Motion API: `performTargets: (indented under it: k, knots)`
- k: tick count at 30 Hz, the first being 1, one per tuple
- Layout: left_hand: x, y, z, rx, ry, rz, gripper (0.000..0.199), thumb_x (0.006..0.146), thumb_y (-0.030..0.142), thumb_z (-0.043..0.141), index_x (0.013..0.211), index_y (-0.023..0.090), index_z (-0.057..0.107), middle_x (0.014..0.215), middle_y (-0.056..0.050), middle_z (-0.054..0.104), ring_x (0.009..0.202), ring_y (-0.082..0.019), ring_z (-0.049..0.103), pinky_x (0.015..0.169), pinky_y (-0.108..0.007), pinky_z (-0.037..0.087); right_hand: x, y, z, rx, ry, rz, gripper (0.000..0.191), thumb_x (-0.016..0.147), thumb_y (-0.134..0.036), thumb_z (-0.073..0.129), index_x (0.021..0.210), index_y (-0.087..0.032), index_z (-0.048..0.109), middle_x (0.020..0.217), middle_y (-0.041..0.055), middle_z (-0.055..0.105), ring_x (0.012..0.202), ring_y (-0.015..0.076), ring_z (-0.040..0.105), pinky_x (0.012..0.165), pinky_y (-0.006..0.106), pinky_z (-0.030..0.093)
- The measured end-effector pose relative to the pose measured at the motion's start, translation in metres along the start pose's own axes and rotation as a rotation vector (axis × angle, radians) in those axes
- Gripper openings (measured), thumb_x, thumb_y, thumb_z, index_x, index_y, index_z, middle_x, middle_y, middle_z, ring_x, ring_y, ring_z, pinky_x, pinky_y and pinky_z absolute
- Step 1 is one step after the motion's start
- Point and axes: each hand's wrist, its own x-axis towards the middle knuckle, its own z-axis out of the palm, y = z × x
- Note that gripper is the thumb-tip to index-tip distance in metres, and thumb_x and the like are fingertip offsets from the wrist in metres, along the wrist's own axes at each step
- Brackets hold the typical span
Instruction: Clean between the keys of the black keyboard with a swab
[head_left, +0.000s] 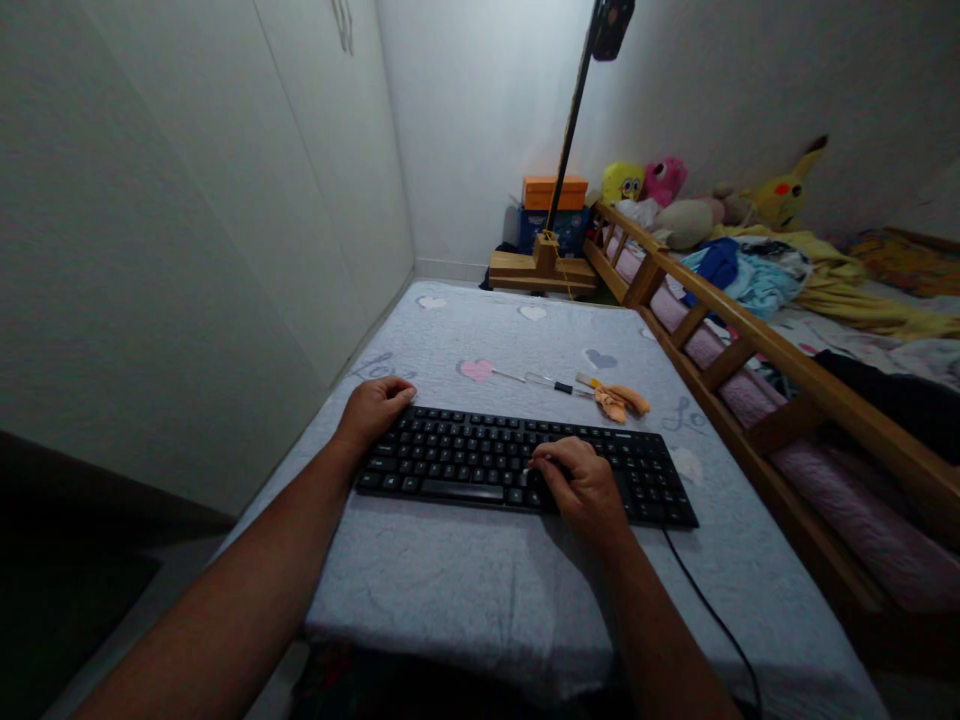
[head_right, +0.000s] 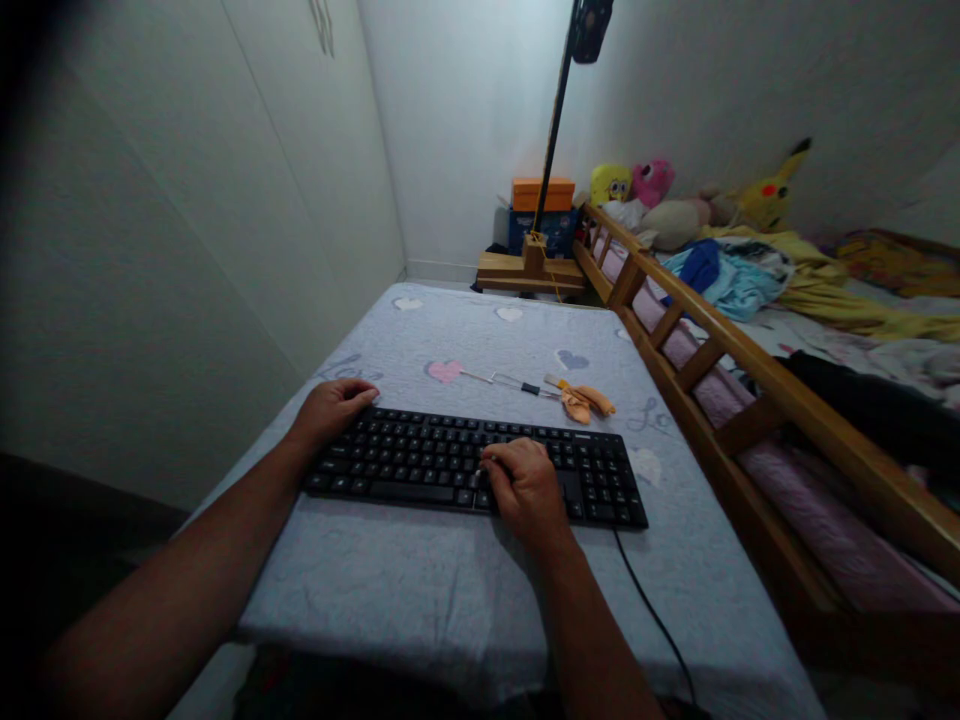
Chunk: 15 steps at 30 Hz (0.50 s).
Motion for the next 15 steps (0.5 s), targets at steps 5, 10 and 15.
performTargets:
  k: [5, 10, 15]
  knots:
    - [0.0001, -0.002, 0.0007, -0.007, -0.007, -0.003, 0.033, 0.073, 0.047, 0.058, 0.079, 0.018, 0.071, 0.076, -0.003, 0.072, 0.071, -0.019, 0.064, 0.071, -0.029, 0.046, -0.0016, 0.0028, -0.0039, -0.014, 0.04, 0.029, 0.013, 0.088, -0.02, 0.055, 0.085, -0.023, 0.068, 0.083, 0.0037, 0.069, 0.083, 0.0204, 0.062, 0.081, 0.036, 0.045]
    - [-0.0015, 0.0017, 0.0001, -0.009, -0.01, -0.003, 0.033, 0.073, 0.047, 0.058, 0.078, 0.018, 0.071, 0.074, -0.003, 0.072, 0.071, -0.02, 0.063, 0.07, -0.029, 0.046, -0.0028, 0.0036, -0.0059, -0.023, 0.053, 0.052, 0.013, 0.087, -0.02, 0.054, 0.085, -0.022, 0.066, 0.083, 0.004, 0.068, 0.083, 0.0207, 0.061, 0.08, 0.036, 0.045]
    - [-0.0018, 0.0035, 0.0002, -0.011, -0.008, 0.002, 0.032, 0.073, 0.047, 0.057, 0.076, 0.018, 0.071, 0.074, -0.003, 0.071, 0.071, -0.02, 0.064, 0.07, -0.029, 0.046, -0.0022, 0.0029, -0.0085, -0.045, 0.072, 0.049, 0.012, 0.086, -0.019, 0.054, 0.084, -0.022, 0.065, 0.08, 0.0036, 0.067, 0.08, 0.0205, 0.061, 0.078, 0.037, 0.044]
